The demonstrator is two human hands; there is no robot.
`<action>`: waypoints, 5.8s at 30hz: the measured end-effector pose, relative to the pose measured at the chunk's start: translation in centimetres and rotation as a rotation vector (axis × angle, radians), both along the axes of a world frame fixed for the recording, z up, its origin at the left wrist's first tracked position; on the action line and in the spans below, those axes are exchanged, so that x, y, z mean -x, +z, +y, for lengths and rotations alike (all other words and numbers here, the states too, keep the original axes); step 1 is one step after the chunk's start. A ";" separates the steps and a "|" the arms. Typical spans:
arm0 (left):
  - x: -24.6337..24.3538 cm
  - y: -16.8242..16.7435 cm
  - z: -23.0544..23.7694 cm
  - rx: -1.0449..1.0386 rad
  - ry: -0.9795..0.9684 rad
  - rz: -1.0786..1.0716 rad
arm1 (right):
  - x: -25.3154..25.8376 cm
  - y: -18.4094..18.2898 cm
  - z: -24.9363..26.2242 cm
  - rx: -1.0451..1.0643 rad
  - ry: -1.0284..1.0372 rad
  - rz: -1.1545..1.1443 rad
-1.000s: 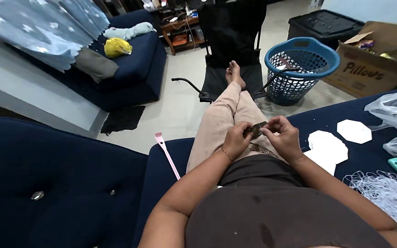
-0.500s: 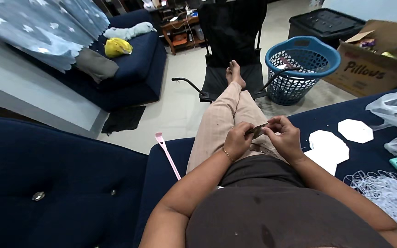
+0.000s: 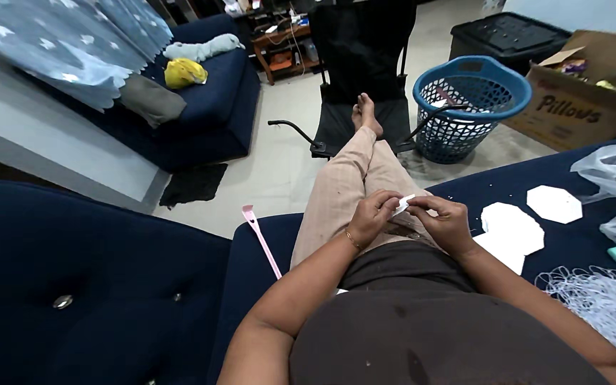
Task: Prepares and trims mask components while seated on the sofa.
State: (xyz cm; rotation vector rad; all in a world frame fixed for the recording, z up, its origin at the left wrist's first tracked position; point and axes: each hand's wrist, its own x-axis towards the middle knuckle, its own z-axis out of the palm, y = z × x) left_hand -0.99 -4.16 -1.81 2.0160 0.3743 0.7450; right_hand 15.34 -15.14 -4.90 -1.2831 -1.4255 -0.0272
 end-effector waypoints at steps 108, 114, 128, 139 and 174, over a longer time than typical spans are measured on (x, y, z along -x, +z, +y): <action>-3.2 0.0 2.0 -0.122 -0.021 0.531 | -2.3 -3.7 1.0 0.423 -0.120 0.206; -3.1 -0.5 2.1 -0.074 -0.049 0.475 | -2.2 -3.6 0.9 0.394 -0.101 0.217; -3.2 0.0 1.8 0.262 -0.009 0.496 | -1.9 -4.0 0.8 0.322 -0.071 0.227; -3.2 -0.4 2.0 0.328 -0.012 0.442 | -1.6 -4.0 0.8 0.284 -0.050 0.229; -2.7 -0.8 2.4 0.227 -0.003 0.370 | -1.3 -3.9 0.5 0.261 -0.025 0.243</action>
